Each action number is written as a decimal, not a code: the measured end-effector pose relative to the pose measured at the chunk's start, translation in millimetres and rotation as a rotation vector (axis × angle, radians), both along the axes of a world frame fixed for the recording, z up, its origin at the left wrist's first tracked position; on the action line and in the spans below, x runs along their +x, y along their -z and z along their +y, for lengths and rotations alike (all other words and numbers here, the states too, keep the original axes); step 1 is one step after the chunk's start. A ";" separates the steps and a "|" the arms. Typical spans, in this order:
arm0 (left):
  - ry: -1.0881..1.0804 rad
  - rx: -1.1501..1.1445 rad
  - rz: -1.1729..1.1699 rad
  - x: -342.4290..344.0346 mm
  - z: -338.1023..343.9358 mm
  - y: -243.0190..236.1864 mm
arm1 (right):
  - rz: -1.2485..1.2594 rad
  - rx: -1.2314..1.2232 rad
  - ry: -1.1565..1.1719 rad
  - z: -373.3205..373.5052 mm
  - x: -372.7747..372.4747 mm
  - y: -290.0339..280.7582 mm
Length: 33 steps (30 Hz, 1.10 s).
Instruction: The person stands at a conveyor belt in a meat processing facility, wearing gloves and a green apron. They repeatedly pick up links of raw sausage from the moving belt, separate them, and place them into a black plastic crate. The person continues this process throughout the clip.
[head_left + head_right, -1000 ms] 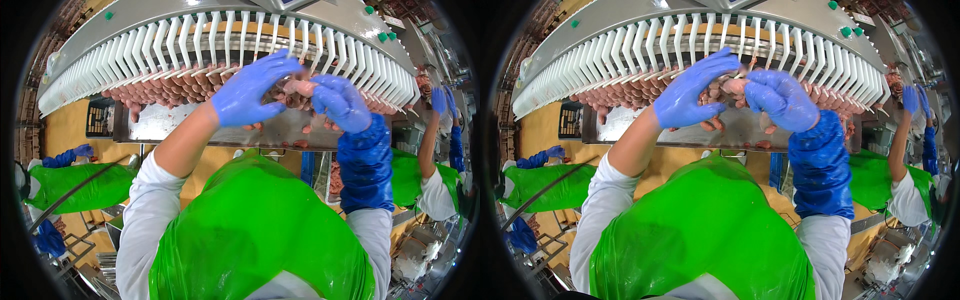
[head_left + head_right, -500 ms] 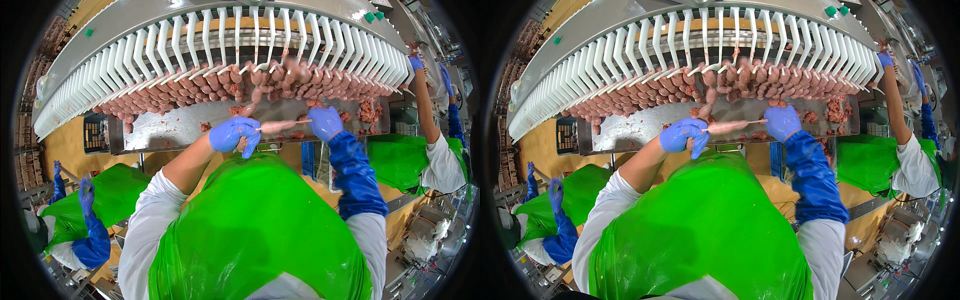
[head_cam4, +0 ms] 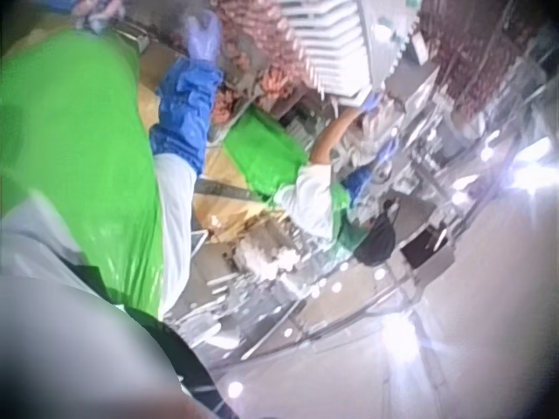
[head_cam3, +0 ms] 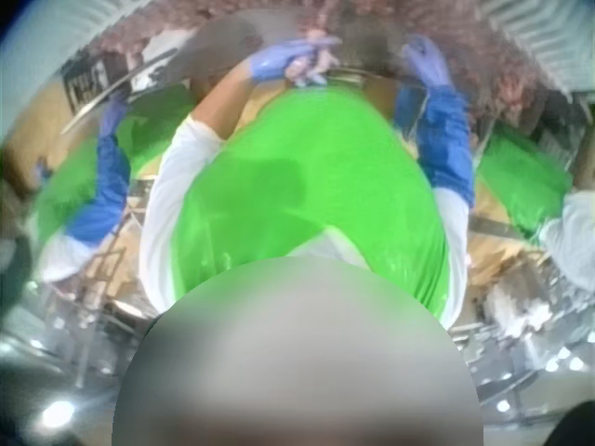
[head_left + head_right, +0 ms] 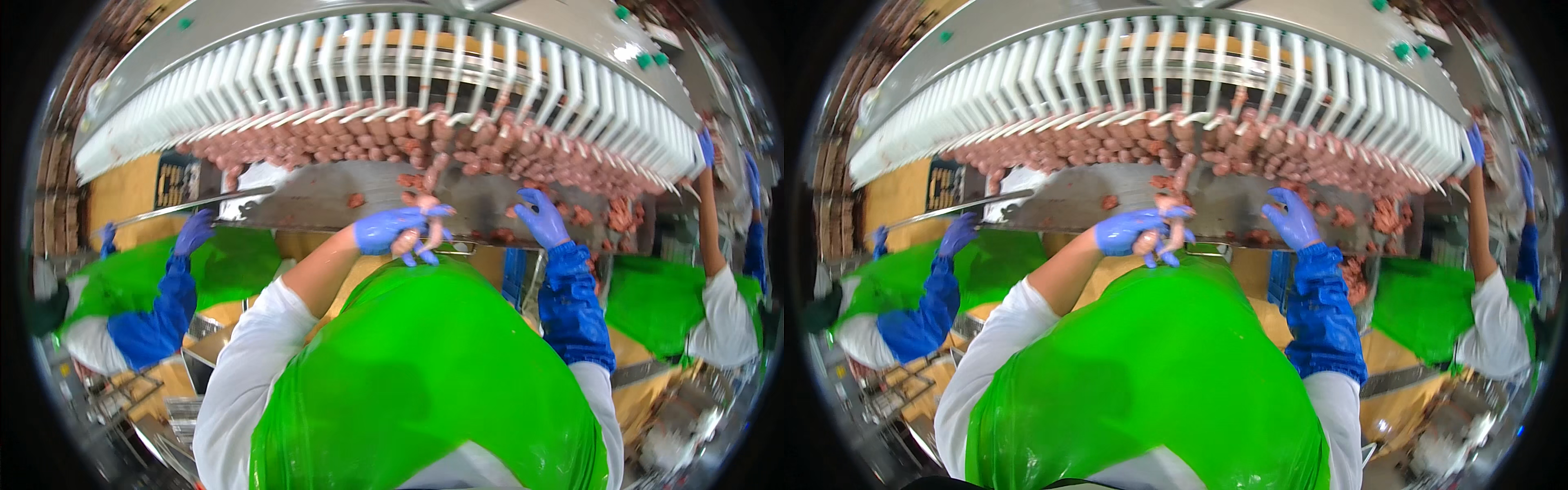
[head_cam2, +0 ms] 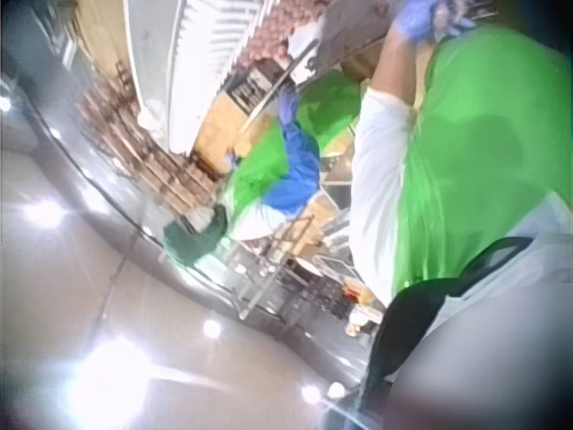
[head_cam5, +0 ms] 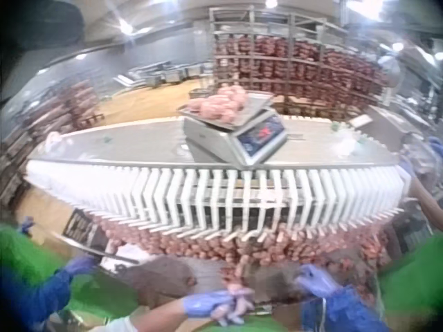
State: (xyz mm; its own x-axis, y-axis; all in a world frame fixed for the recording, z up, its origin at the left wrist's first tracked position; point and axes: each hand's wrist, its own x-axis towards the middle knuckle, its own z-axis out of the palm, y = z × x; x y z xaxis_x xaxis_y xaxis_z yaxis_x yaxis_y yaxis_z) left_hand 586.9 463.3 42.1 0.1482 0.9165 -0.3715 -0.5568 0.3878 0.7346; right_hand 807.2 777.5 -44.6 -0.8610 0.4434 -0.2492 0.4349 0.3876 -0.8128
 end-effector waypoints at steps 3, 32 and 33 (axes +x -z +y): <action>0.342 -0.092 0.142 1.4 25.9 -8.1 | 0.171 -0.145 -0.293 -49.4 -37.7 -65.8; 0.075 -0.131 1.643 -33.1 104.8 49.1 | -0.683 0.334 0.213 116.4 199.0 -46.4; 0.107 -0.160 1.597 -30.9 109.2 31.7 | -0.693 0.375 0.221 111.8 195.1 -54.8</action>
